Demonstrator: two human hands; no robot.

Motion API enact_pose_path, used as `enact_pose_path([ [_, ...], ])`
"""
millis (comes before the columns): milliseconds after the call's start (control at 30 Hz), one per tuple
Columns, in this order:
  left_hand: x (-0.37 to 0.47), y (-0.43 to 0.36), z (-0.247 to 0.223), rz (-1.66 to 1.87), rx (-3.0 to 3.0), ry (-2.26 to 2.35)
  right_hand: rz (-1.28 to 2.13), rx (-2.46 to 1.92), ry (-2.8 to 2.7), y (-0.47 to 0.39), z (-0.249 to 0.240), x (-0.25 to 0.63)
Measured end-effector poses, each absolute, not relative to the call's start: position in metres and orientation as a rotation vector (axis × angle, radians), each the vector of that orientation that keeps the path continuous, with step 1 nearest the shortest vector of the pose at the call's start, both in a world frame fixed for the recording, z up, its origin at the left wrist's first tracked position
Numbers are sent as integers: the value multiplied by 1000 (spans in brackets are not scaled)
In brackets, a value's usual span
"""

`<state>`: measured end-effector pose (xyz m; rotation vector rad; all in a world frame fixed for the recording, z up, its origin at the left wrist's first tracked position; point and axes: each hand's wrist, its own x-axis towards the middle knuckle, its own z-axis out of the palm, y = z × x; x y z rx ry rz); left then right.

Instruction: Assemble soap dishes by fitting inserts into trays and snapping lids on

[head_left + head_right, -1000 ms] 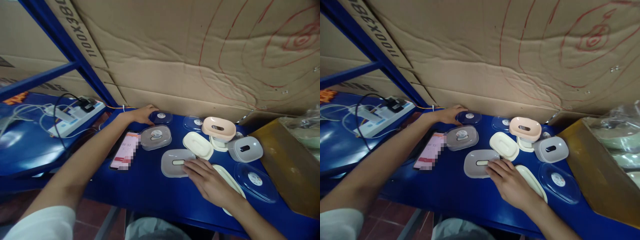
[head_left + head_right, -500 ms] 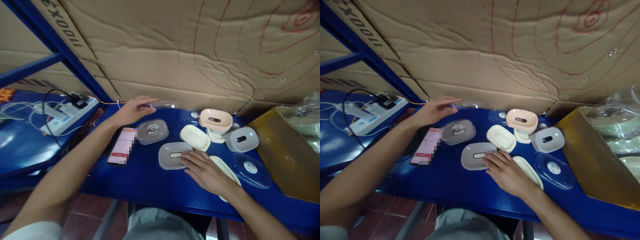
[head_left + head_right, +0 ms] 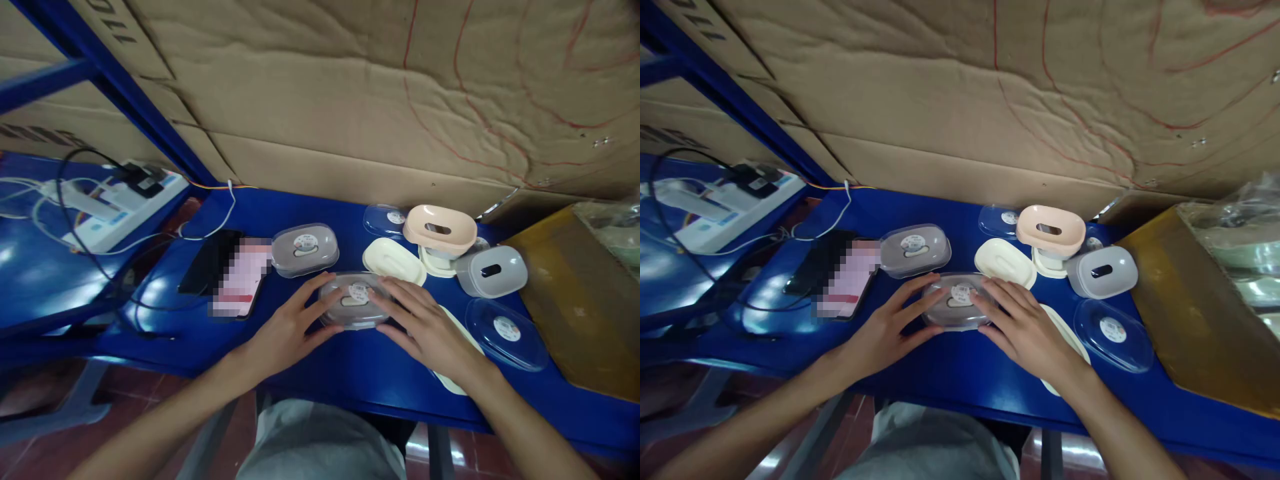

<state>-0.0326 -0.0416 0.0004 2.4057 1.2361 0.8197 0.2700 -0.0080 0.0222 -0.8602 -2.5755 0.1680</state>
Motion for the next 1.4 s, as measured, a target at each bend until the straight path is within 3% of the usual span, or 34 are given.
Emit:
enact_pose_path([
  [467, -48, -49, -2, 810, 2603, 1137, 47, -723, -2715, -11, 17, 271],
  [767, -52, -49, -10, 911, 2403, 1168, 155, -735, -2665, -15, 13, 269],
  [1400, -49, -51, -14, 871, 2445, 1150, 26, -632, -2690, -17, 22, 270],
])
